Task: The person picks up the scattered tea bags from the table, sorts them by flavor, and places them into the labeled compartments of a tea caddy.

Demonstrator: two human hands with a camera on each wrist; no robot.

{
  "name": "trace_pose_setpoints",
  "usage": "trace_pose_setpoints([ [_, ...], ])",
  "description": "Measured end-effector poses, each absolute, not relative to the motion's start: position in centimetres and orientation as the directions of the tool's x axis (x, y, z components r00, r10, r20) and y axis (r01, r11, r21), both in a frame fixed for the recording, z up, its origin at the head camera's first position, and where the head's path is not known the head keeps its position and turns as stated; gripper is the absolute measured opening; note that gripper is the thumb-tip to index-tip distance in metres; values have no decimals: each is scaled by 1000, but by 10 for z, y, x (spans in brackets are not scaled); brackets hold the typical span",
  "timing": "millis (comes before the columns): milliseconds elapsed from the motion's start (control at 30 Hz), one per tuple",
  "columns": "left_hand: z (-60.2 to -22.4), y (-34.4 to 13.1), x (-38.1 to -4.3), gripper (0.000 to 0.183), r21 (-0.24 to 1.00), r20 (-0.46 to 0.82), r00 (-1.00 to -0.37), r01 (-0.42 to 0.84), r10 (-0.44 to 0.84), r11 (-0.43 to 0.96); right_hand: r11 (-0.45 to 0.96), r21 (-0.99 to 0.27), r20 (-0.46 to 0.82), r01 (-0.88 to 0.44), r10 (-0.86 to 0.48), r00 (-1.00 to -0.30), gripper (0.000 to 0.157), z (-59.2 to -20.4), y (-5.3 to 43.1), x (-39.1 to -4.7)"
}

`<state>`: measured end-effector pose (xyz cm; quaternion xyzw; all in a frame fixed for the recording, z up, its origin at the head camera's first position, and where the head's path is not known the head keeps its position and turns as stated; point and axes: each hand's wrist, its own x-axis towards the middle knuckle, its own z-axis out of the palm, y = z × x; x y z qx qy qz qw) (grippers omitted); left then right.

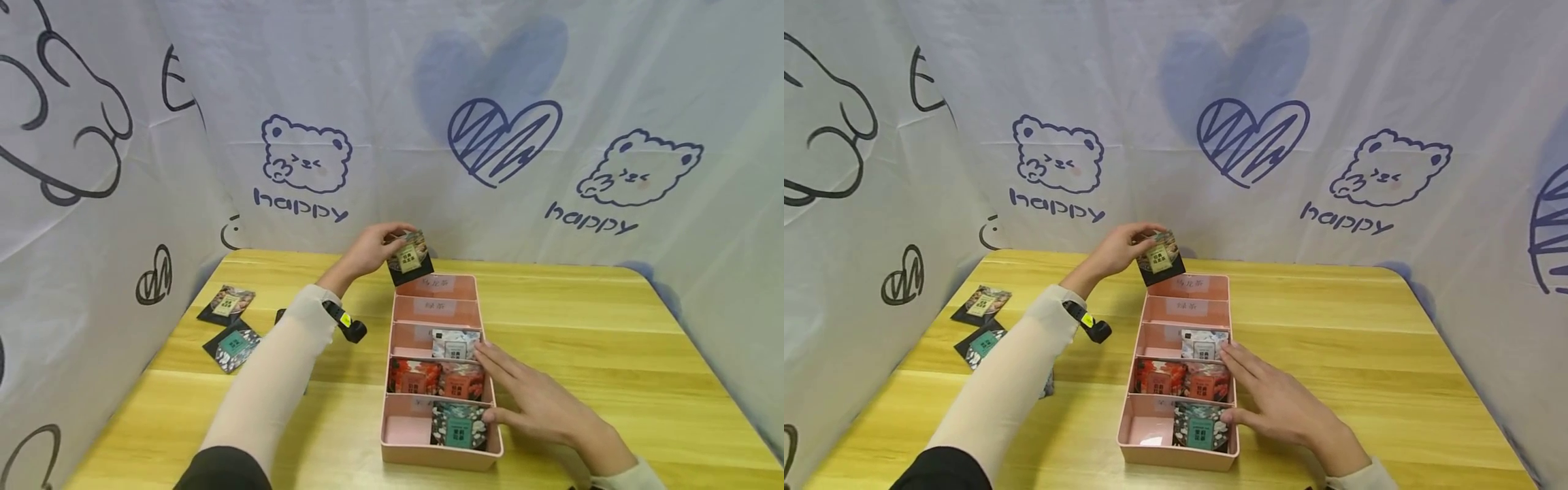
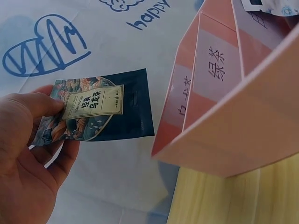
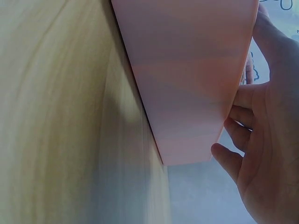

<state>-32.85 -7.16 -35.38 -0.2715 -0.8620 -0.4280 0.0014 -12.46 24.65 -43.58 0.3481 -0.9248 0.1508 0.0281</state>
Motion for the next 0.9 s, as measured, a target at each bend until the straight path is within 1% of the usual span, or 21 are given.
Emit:
trace_pose_setpoints([
  [133, -355, -62, -331, 32, 743, 225, -854, 462, 469, 484, 708, -268, 152, -653, -639, -754, 89, -435, 246, -125],
  [500, -364, -36, -339, 31, 734, 220, -819, 497, 530, 462, 699, -259, 160, -666, -649, -744, 90, -435, 248, -126],
  [633, -368, -28, -342, 31, 743, 195, -814, 487, 546, 460, 699, -259, 159, -667, -650, -743, 89, -435, 248, -126],
  [900, -380, -17, -346, 31, 719, 150, -797, 494, 586, 488, 701, -259, 159, -664, -648, -745, 89, -435, 248, -126],
])
